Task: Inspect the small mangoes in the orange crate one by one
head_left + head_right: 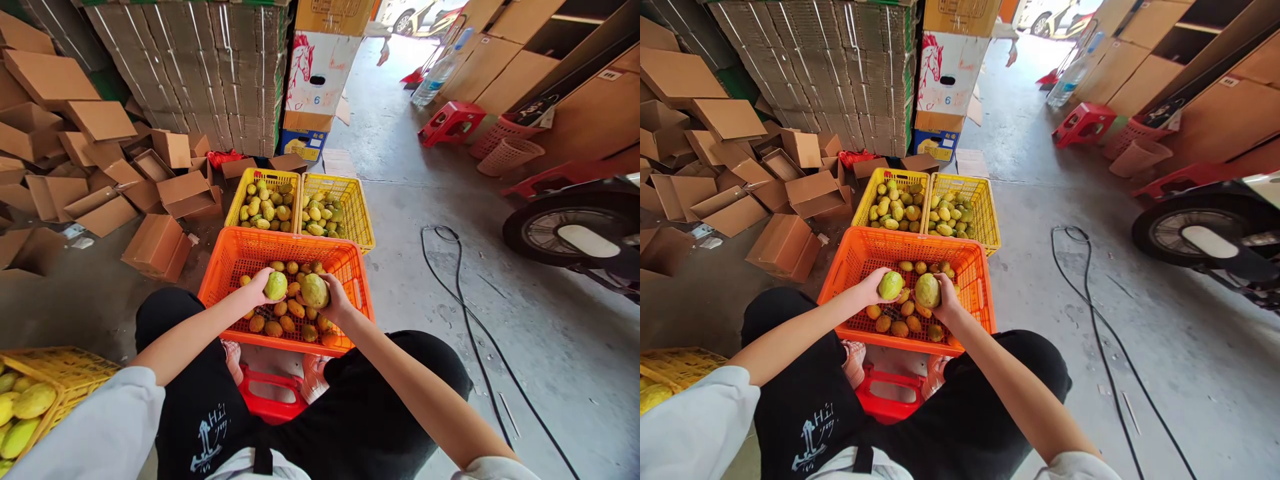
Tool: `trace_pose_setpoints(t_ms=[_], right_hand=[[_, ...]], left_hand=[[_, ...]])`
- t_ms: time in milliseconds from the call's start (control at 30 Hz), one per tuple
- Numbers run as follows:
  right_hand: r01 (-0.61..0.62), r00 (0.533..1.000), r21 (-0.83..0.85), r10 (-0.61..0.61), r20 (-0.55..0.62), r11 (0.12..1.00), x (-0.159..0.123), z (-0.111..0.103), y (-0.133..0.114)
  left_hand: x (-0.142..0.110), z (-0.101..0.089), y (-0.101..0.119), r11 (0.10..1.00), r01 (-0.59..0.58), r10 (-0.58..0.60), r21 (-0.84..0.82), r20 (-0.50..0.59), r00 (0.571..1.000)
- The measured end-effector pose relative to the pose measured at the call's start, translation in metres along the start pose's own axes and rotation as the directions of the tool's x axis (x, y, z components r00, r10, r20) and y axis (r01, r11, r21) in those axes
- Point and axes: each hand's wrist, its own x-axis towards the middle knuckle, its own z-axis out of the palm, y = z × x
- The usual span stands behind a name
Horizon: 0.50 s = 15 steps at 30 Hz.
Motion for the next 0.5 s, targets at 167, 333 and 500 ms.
trace_pose_setpoints(t_ms=[167, 333, 500], right_hand=[[-0.042, 0.997, 0.007, 0.042, -0.067, 0.999, -0.004, 0.002, -0.004], [0.054, 0.998, -0.069, -0.052, 0.030, 0.996, -0.003, 0.002, -0.002], [0.055, 0.998, -0.097, -0.053, 0.024, 0.994, -0.008, 0.009, 0.001]], left_hand=[[-0.007, 0.002, 0.000, 1.000, 0.002, -0.002, 0.011, -0.005, 1.000], [-0.013, 0.004, 0.000, 0.998, -0.040, 0.040, 0.047, 0.013, 0.999], [-0.012, 0.003, -0.003, 0.977, -0.143, 0.132, 0.156, 0.077, 0.988]])
